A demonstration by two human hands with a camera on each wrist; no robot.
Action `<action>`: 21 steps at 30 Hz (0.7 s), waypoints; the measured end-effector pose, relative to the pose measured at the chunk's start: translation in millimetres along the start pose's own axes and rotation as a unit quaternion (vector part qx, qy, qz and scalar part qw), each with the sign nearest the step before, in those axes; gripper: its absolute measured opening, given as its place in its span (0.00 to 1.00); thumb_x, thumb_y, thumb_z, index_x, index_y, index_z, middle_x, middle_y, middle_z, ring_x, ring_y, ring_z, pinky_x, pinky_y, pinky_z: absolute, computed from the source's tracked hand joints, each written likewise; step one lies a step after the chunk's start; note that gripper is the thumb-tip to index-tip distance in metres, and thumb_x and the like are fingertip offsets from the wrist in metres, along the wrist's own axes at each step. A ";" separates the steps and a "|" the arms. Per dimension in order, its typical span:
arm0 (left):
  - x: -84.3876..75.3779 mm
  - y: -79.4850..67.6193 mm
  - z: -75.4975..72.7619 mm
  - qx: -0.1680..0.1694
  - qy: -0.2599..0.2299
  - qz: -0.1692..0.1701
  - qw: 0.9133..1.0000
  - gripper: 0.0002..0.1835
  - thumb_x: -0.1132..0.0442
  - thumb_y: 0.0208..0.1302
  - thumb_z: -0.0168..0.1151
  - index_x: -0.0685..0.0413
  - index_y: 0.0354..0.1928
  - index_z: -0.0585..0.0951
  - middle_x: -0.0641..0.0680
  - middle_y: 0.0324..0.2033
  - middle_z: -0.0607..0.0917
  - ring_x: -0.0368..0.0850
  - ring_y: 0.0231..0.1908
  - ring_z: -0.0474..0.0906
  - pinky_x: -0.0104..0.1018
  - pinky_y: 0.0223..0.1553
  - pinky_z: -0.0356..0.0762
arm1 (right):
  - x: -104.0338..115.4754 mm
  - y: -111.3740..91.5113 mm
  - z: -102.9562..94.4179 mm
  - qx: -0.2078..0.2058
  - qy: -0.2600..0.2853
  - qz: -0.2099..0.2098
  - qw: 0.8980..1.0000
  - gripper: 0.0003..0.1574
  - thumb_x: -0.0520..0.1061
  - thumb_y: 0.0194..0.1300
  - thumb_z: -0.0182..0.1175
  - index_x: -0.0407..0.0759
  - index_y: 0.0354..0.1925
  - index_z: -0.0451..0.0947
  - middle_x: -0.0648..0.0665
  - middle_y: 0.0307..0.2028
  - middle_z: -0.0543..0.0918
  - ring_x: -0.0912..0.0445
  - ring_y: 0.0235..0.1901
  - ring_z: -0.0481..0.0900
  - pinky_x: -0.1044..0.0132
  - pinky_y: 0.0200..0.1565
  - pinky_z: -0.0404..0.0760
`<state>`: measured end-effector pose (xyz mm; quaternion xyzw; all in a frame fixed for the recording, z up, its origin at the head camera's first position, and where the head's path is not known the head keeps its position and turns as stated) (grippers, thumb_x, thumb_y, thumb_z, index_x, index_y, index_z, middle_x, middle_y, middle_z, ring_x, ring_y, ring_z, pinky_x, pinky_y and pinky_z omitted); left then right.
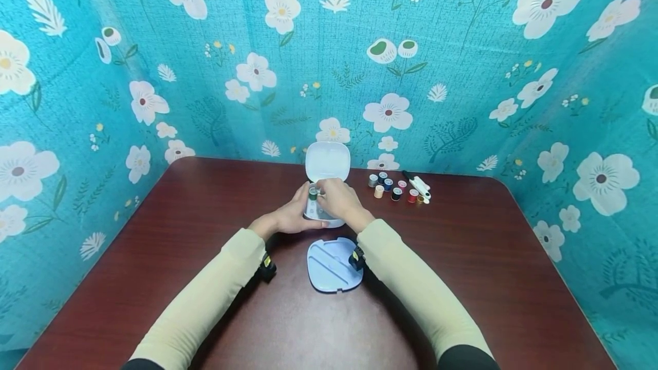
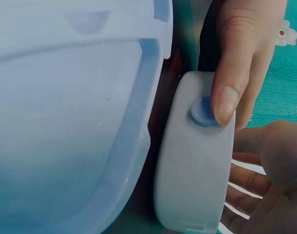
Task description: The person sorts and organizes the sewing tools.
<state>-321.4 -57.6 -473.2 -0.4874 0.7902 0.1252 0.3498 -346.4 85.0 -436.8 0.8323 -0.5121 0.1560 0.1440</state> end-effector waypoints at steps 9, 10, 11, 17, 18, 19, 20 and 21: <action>0.3 0.1 0.2 -0.003 0.004 -0.003 1.000 0.68 0.36 0.63 0.68 0.62 0.80 0.30 0.62 0.81 0.32 0.56 0.79 0.43 0.49 0.74 0.56 | -0.4 -10.6 -6.7 -0.008 0.000 -0.017 1.000 0.17 0.44 0.69 0.66 0.41 0.54 0.85 0.42 0.49 0.88 0.48 0.50 0.85 0.49 0.48 0.84; 0.8 0.4 0.5 -0.003 0.005 -0.003 1.000 0.68 0.36 0.63 0.68 0.62 0.80 0.30 0.61 0.81 0.32 0.56 0.79 0.43 0.49 0.74 0.55 | -0.7 -12.3 -7.7 -0.010 0.001 -0.019 1.000 0.18 0.44 0.69 0.66 0.41 0.54 0.85 0.42 0.49 0.88 0.48 0.50 0.85 0.49 0.48 0.84; 0.7 0.4 0.7 -0.004 0.004 -0.003 1.000 0.68 0.36 0.63 0.68 0.63 0.80 0.30 0.61 0.81 0.32 0.56 0.79 0.43 0.49 0.74 0.56 | -1.0 -14.1 -8.8 -0.012 0.002 -0.020 1.000 0.18 0.44 0.69 0.66 0.41 0.54 0.85 0.42 0.49 0.88 0.48 0.50 0.85 0.49 0.48 0.84; -0.6 -1.4 1.5 -0.014 -0.004 0.006 1.000 0.69 0.37 0.62 0.69 0.63 0.80 0.31 0.61 0.81 0.35 0.56 0.78 0.47 0.48 0.74 0.58 | -3.0 -25.3 -14.8 -0.022 0.007 -0.020 1.000 0.18 0.44 0.68 0.67 0.40 0.54 0.85 0.41 0.49 0.87 0.47 0.50 0.84 0.49 0.50 0.84; -0.8 -1.5 1.8 -0.016 -0.004 0.008 1.000 0.68 0.37 0.61 0.70 0.62 0.80 0.31 0.61 0.81 0.35 0.56 0.78 0.48 0.48 0.73 0.58 | -3.2 -27.3 -15.9 -0.025 0.007 -0.021 0.999 0.18 0.44 0.68 0.67 0.40 0.54 0.85 0.41 0.49 0.87 0.47 0.50 0.84 0.49 0.50 0.84; -1.3 -1.8 2.0 -0.017 -0.004 0.009 1.000 0.69 0.37 0.61 0.70 0.62 0.80 0.31 0.61 0.81 0.36 0.56 0.78 0.49 0.48 0.73 0.58 | -3.1 -29.5 -17.3 -0.029 0.007 -0.022 0.999 0.17 0.44 0.68 0.67 0.39 0.53 0.85 0.40 0.48 0.86 0.46 0.49 0.84 0.49 0.49 0.84; -1.7 -2.2 2.1 -0.018 -0.004 0.009 1.000 0.69 0.37 0.61 0.70 0.61 0.80 0.31 0.61 0.81 0.36 0.56 0.78 0.49 0.47 0.73 0.59 | -3.5 -31.5 -18.6 -0.031 0.007 -0.024 0.999 0.17 0.44 0.68 0.67 0.39 0.53 0.85 0.40 0.48 0.86 0.46 0.49 0.84 0.49 0.49 0.84; -2.1 -2.1 2.2 -0.020 -0.005 0.012 1.000 0.68 0.37 0.61 0.70 0.61 0.80 0.31 0.61 0.81 0.37 0.55 0.77 0.50 0.47 0.73 0.59 | -3.9 -33.3 -19.7 -0.033 0.007 -0.025 0.999 0.17 0.44 0.68 0.67 0.39 0.53 0.85 0.40 0.48 0.86 0.45 0.49 0.84 0.49 0.50 0.84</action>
Point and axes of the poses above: each hand's wrist, its own y-axis towards the middle knuckle, its own z-axis out of the palm, x = y × z, the point moved 4 cm from there along y, towards the middle knuckle
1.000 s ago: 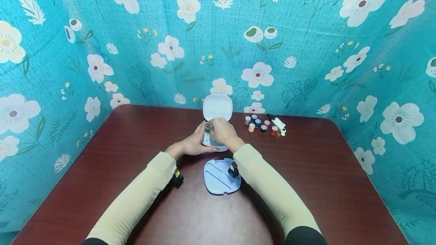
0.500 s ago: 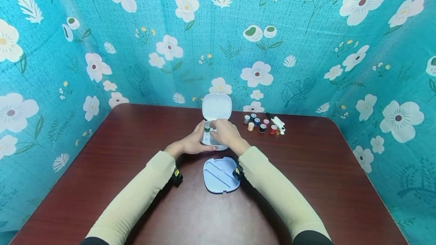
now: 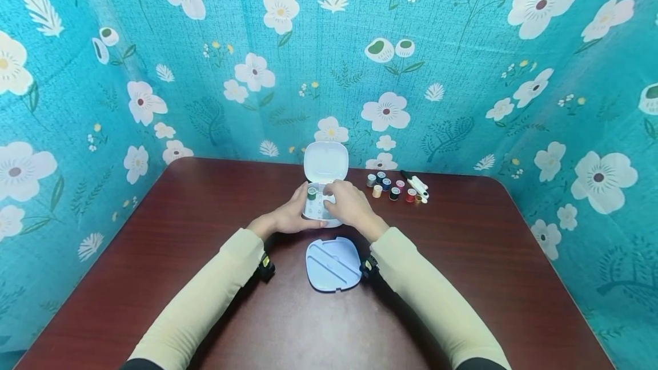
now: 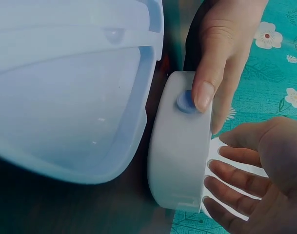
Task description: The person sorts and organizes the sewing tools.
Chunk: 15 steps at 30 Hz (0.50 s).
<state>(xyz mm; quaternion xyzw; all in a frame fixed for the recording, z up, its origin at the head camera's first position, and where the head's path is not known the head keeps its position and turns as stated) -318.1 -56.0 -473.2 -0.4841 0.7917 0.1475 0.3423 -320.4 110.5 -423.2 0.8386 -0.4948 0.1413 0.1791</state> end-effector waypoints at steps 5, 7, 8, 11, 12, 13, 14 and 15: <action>0.3 1.2 0.1 -0.007 -0.011 0.014 1.000 0.69 0.39 0.61 0.72 0.58 0.81 0.30 0.61 0.80 0.39 0.56 0.76 0.53 0.48 0.72 0.61 | -2.7 -5.8 -3.5 -0.002 0.012 -0.008 1.000 0.16 0.43 0.68 0.67 0.38 0.52 0.85 0.39 0.49 0.86 0.43 0.51 0.84 0.49 0.51 0.84; 1.5 2.7 0.6 -0.009 -0.010 0.015 1.000 0.69 0.40 0.61 0.72 0.59 0.80 0.30 0.62 0.80 0.38 0.57 0.76 0.53 0.49 0.72 0.61 | -3.7 -7.2 -5.0 -0.004 0.013 -0.011 1.000 0.16 0.43 0.68 0.67 0.38 0.51 0.85 0.39 0.49 0.86 0.44 0.51 0.84 0.50 0.51 0.84; 1.7 3.0 0.6 -0.008 -0.010 0.012 1.000 0.69 0.40 0.61 0.72 0.60 0.80 0.30 0.62 0.80 0.38 0.57 0.76 0.53 0.49 0.72 0.61 | -4.1 -8.0 -5.8 -0.004 0.014 -0.011 1.000 0.15 0.43 0.68 0.67 0.38 0.51 0.85 0.39 0.49 0.86 0.44 0.51 0.84 0.50 0.51 0.84; 2.0 3.0 0.9 -0.011 -0.011 0.013 1.000 0.70 0.40 0.60 0.72 0.61 0.80 0.30 0.62 0.80 0.38 0.58 0.76 0.52 0.49 0.72 0.60 | -5.5 -10.2 -7.7 -0.009 0.013 -0.008 1.000 0.15 0.43 0.68 0.67 0.38 0.50 0.86 0.40 0.49 0.86 0.45 0.51 0.84 0.50 0.52 0.84; 0.2 1.8 -0.1 -0.012 -0.012 0.014 1.000 0.69 0.41 0.60 0.73 0.62 0.80 0.30 0.63 0.80 0.39 0.58 0.76 0.52 0.49 0.72 0.60 | -6.2 -11.0 -8.1 -0.011 0.014 -0.008 1.000 0.15 0.43 0.68 0.67 0.38 0.50 0.86 0.39 0.49 0.86 0.44 0.51 0.84 0.49 0.52 0.83; -1.2 0.7 -0.5 -0.011 -0.015 0.015 1.000 0.69 0.41 0.61 0.72 0.61 0.80 0.30 0.62 0.80 0.39 0.57 0.76 0.52 0.49 0.72 0.60 | -6.7 -11.9 -8.5 -0.013 0.016 -0.008 1.000 0.15 0.42 0.67 0.67 0.38 0.50 0.86 0.39 0.48 0.86 0.43 0.51 0.84 0.49 0.52 0.83; -1.2 0.6 -0.3 -0.013 -0.016 0.017 1.000 0.69 0.41 0.61 0.73 0.61 0.80 0.31 0.62 0.80 0.40 0.57 0.76 0.53 0.49 0.72 0.60 | -7.3 -13.0 -8.9 -0.015 0.018 -0.008 1.000 0.15 0.42 0.67 0.67 0.37 0.50 0.86 0.39 0.48 0.86 0.43 0.50 0.84 0.49 0.52 0.83; -1.1 0.7 0.1 -0.013 -0.016 0.018 1.000 0.68 0.42 0.61 0.72 0.61 0.80 0.31 0.62 0.80 0.40 0.57 0.76 0.53 0.49 0.72 0.60 | -7.7 -14.3 -9.3 -0.017 0.019 -0.009 1.000 0.15 0.42 0.67 0.67 0.37 0.50 0.86 0.39 0.48 0.86 0.43 0.50 0.84 0.49 0.52 0.83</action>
Point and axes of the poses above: each hand's wrist, its own y-axis towards the middle knuckle, its own z-axis out of the palm, x = y × z, the point moved 4 cm from there along y, towards the middle knuckle
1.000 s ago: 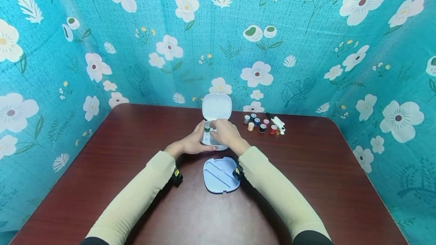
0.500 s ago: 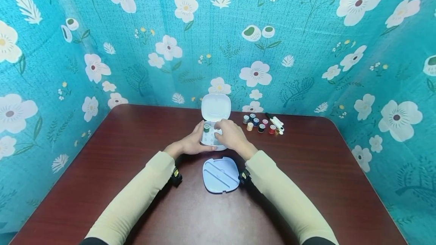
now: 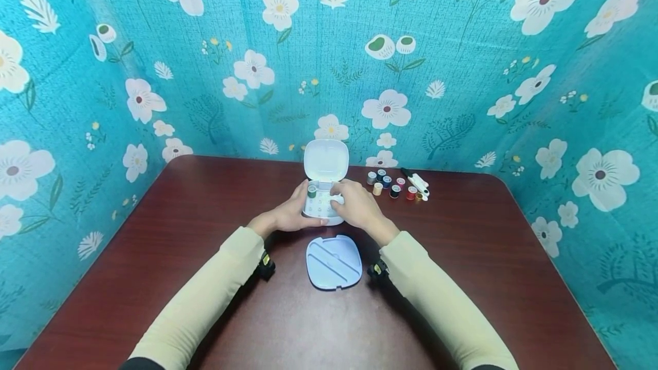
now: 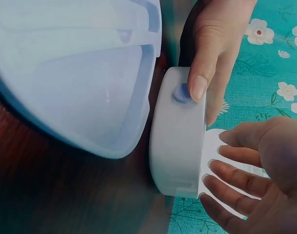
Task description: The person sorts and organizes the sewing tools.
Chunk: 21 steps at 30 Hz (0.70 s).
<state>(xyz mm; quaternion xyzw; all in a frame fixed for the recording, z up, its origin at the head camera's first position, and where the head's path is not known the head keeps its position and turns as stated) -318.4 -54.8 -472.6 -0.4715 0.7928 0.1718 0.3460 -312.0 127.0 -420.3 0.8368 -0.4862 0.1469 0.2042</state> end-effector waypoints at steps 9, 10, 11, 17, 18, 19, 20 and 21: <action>0.2 -0.6 -1.6 0.001 0.004 -0.012 1.000 0.68 0.40 0.60 0.72 0.60 0.81 0.32 0.61 0.80 0.40 0.57 0.76 0.53 0.50 0.72 0.61 | -4.4 -10.5 -7.6 -0.008 0.012 0.013 1.000 0.15 0.42 0.67 0.67 0.36 0.49 0.86 0.38 0.44 0.85 0.42 0.40 0.82 0.53 0.43 0.83; 0.5 -0.6 -1.5 0.003 0.004 -0.014 1.000 0.69 0.39 0.60 0.72 0.60 0.81 0.32 0.60 0.81 0.40 0.57 0.76 0.53 0.50 0.72 0.60 | -5.7 -11.4 -7.9 -0.007 0.013 0.016 1.000 0.15 0.42 0.67 0.67 0.35 0.49 0.86 0.38 0.44 0.86 0.42 0.40 0.82 0.53 0.43 0.83; 0.8 -0.7 -1.4 0.004 0.005 -0.016 1.000 0.69 0.39 0.60 0.72 0.59 0.81 0.32 0.60 0.81 0.39 0.57 0.76 0.53 0.49 0.72 0.60 | -6.5 -12.3 -8.2 -0.007 0.015 0.018 1.000 0.15 0.42 0.67 0.67 0.36 0.49 0.86 0.38 0.44 0.86 0.42 0.41 0.83 0.52 0.44 0.83; 2.2 -0.5 -0.4 0.008 0.007 -0.019 1.000 0.69 0.38 0.60 0.72 0.59 0.81 0.31 0.60 0.81 0.38 0.55 0.77 0.51 0.48 0.73 0.58 | -12.8 -17.5 -9.9 -0.008 0.019 0.022 1.000 0.13 0.41 0.66 0.68 0.36 0.48 0.86 0.39 0.44 0.86 0.45 0.41 0.84 0.50 0.48 0.82; 2.1 -0.6 -0.2 0.008 0.007 -0.019 1.000 0.69 0.38 0.60 0.72 0.59 0.81 0.31 0.60 0.81 0.38 0.55 0.77 0.51 0.48 0.73 0.58 | -13.7 -18.5 -10.5 -0.008 0.019 0.020 1.000 0.13 0.40 0.66 0.67 0.35 0.47 0.86 0.38 0.43 0.87 0.46 0.41 0.84 0.50 0.48 0.82; 2.3 -0.7 -0.1 0.009 0.007 -0.020 1.000 0.69 0.37 0.60 0.72 0.59 0.81 0.31 0.59 0.81 0.38 0.55 0.77 0.51 0.48 0.73 0.58 | -15.0 -19.4 -11.0 -0.009 0.019 0.020 1.000 0.13 0.40 0.66 0.67 0.35 0.47 0.86 0.39 0.43 0.87 0.47 0.41 0.85 0.50 0.48 0.82; 2.1 -0.9 -0.1 0.008 0.007 -0.020 1.000 0.69 0.37 0.60 0.72 0.59 0.81 0.31 0.59 0.81 0.39 0.55 0.77 0.51 0.49 0.73 0.58 | -16.4 -20.3 -11.3 -0.010 0.019 0.020 1.000 0.12 0.40 0.66 0.68 0.36 0.47 0.86 0.39 0.42 0.87 0.48 0.40 0.85 0.51 0.48 0.83; 2.0 -1.1 -0.1 0.008 0.007 -0.021 1.000 0.69 0.37 0.60 0.72 0.58 0.81 0.31 0.59 0.81 0.39 0.55 0.77 0.51 0.49 0.73 0.58 | -17.8 -21.1 -11.8 -0.011 0.020 0.018 1.000 0.12 0.40 0.66 0.68 0.35 0.46 0.86 0.40 0.41 0.87 0.48 0.40 0.85 0.51 0.46 0.84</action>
Point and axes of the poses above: each hand's wrist, its own y-axis towards the middle knuckle, its own z-axis out of the palm, x = y × z, the point moved 4 cm from there along y, towards the middle knuckle
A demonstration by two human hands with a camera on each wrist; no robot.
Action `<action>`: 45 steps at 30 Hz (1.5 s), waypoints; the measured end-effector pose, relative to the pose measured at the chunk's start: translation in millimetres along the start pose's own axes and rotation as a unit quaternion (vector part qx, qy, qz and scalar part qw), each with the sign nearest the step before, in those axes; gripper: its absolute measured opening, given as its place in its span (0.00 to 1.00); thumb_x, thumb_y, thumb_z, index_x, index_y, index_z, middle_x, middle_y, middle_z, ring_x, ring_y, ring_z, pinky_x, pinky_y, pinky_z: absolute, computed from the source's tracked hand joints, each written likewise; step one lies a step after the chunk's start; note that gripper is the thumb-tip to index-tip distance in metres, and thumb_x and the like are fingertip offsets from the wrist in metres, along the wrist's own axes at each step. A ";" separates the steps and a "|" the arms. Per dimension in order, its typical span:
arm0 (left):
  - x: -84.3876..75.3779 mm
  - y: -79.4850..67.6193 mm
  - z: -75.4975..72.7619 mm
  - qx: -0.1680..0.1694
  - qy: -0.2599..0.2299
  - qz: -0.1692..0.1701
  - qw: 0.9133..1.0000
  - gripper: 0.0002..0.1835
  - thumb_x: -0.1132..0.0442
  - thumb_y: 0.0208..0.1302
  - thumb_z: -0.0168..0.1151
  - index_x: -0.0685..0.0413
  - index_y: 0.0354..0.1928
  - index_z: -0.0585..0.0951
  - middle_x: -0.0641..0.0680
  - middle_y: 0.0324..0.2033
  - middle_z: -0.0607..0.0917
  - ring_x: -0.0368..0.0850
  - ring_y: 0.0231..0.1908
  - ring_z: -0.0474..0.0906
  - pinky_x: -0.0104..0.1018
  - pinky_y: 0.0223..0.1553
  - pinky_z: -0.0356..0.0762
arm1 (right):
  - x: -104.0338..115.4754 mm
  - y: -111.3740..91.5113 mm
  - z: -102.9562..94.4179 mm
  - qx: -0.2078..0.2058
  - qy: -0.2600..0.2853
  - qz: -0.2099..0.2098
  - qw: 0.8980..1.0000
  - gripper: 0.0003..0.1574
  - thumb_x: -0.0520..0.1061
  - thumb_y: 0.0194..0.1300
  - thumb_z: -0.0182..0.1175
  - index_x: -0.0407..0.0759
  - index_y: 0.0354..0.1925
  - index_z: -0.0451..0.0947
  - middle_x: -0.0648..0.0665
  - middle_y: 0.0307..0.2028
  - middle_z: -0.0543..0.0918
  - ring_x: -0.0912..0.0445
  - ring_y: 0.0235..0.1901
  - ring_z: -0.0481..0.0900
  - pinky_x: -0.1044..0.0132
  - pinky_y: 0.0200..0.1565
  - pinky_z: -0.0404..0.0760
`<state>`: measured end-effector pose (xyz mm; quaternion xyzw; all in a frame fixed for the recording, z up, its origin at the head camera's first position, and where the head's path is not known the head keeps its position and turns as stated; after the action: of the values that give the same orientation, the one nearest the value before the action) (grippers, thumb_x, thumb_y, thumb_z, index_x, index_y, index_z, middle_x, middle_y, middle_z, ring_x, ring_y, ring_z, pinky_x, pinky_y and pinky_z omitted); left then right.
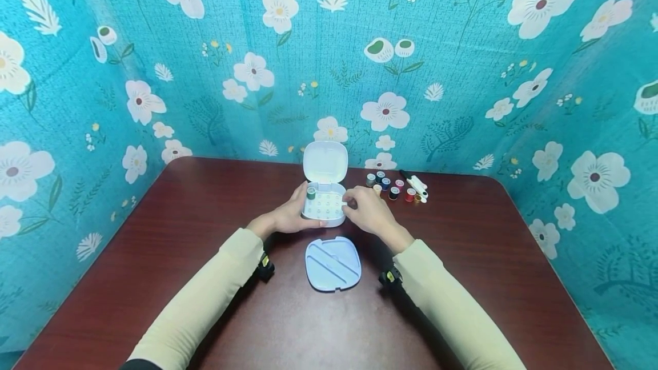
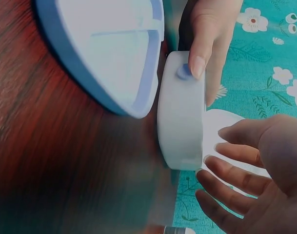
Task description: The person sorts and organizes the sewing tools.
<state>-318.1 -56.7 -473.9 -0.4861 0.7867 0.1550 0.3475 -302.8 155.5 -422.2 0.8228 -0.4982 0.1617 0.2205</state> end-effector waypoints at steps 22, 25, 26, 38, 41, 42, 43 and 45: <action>1.8 1.5 -0.2 0.006 0.007 -0.007 1.000 0.70 0.36 0.59 0.71 0.57 0.81 0.30 0.58 0.81 0.36 0.53 0.79 0.44 0.48 0.74 0.55 | -37.4 -20.4 -20.2 -0.019 0.016 0.010 1.000 0.09 0.38 0.65 0.69 0.37 0.44 0.87 0.43 0.36 0.87 0.50 0.35 0.82 0.51 0.43 0.85; 1.9 1.6 0.5 0.010 0.007 -0.011 1.000 0.70 0.36 0.59 0.71 0.58 0.81 0.30 0.59 0.81 0.35 0.54 0.79 0.43 0.48 0.75 0.54 | -43.5 -21.5 -22.0 -0.021 0.006 0.017 1.000 0.07 0.39 0.65 0.69 0.39 0.42 0.87 0.43 0.36 0.87 0.50 0.35 0.80 0.53 0.42 0.83; 1.7 1.3 0.6 0.012 0.007 -0.013 1.000 0.70 0.36 0.59 0.71 0.59 0.81 0.30 0.59 0.81 0.35 0.54 0.79 0.43 0.48 0.75 0.54 | -45.5 -22.2 -22.6 -0.022 0.003 0.018 1.000 0.07 0.38 0.66 0.69 0.38 0.42 0.87 0.43 0.36 0.87 0.50 0.35 0.80 0.53 0.42 0.82; 2.5 2.3 -0.9 0.017 0.006 -0.017 1.000 0.70 0.35 0.59 0.70 0.61 0.80 0.30 0.60 0.81 0.33 0.54 0.79 0.42 0.47 0.75 0.53 | -70.9 -29.1 -37.9 -0.027 -0.033 0.046 0.998 0.07 0.39 0.66 0.67 0.37 0.42 0.86 0.43 0.33 0.85 0.50 0.32 0.77 0.55 0.36 0.77; 2.2 2.0 -1.2 0.018 0.008 -0.019 1.000 0.70 0.35 0.60 0.70 0.61 0.80 0.30 0.59 0.81 0.33 0.54 0.79 0.41 0.47 0.75 0.53 | -78.2 -32.3 -42.7 -0.025 -0.033 0.068 0.997 0.08 0.40 0.66 0.67 0.38 0.43 0.86 0.44 0.32 0.85 0.50 0.32 0.78 0.55 0.34 0.77; 2.2 1.8 -1.2 0.019 0.009 -0.020 1.000 0.70 0.35 0.60 0.70 0.60 0.80 0.30 0.59 0.81 0.33 0.54 0.79 0.41 0.47 0.75 0.52 | -80.9 -33.1 -44.2 -0.027 -0.033 0.073 0.996 0.09 0.40 0.67 0.67 0.38 0.44 0.86 0.44 0.32 0.85 0.50 0.32 0.78 0.56 0.33 0.77; 2.1 1.9 -1.2 0.019 0.010 -0.022 1.000 0.70 0.35 0.60 0.70 0.60 0.80 0.30 0.58 0.81 0.33 0.54 0.79 0.41 0.47 0.75 0.52 | -83.0 -33.9 -45.7 -0.030 -0.034 0.078 0.996 0.09 0.41 0.67 0.67 0.38 0.44 0.87 0.43 0.32 0.85 0.50 0.32 0.78 0.56 0.33 0.76; 2.1 2.1 -1.2 0.019 0.013 -0.023 0.999 0.70 0.35 0.60 0.70 0.60 0.80 0.30 0.58 0.81 0.33 0.54 0.80 0.41 0.47 0.76 0.52 | -88.0 -35.4 -48.5 -0.036 -0.037 0.088 0.995 0.09 0.41 0.67 0.67 0.38 0.44 0.87 0.43 0.32 0.85 0.49 0.32 0.78 0.56 0.32 0.76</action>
<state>-320.9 -57.8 -474.7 -0.4994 0.7826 0.1259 0.3499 -313.2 261.2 -430.8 0.7724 -0.5822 0.1321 0.2166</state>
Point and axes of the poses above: each hand's wrist, its own y-axis towards the middle knuckle, its own z-axis out of the palm, x = y × z, the point moved 4 cm from there along y, towards the middle knuckle
